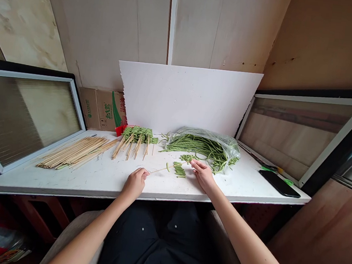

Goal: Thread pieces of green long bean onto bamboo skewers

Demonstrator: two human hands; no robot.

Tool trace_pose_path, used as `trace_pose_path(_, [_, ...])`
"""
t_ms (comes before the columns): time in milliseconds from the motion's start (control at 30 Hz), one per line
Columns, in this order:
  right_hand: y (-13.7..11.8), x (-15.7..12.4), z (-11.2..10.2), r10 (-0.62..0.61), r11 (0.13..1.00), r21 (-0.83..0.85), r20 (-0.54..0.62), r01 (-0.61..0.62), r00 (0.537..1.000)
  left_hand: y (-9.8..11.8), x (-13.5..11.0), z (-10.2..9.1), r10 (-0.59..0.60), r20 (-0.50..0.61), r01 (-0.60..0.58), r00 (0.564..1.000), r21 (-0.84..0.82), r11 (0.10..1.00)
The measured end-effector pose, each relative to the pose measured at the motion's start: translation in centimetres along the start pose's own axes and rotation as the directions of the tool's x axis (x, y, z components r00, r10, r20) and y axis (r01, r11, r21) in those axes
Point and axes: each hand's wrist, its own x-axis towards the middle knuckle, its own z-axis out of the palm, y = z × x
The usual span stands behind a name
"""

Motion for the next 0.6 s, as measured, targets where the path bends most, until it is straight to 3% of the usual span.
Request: trace_pose_path(600, [-0.79, -0.73, 0.53, -0.017, 0.999, -0.038, 0.056, 0.019, 0.998, 0.19, 0.07, -0.22, -0.063, 0.027, 0.064, 0.998, -0.011, 0.998])
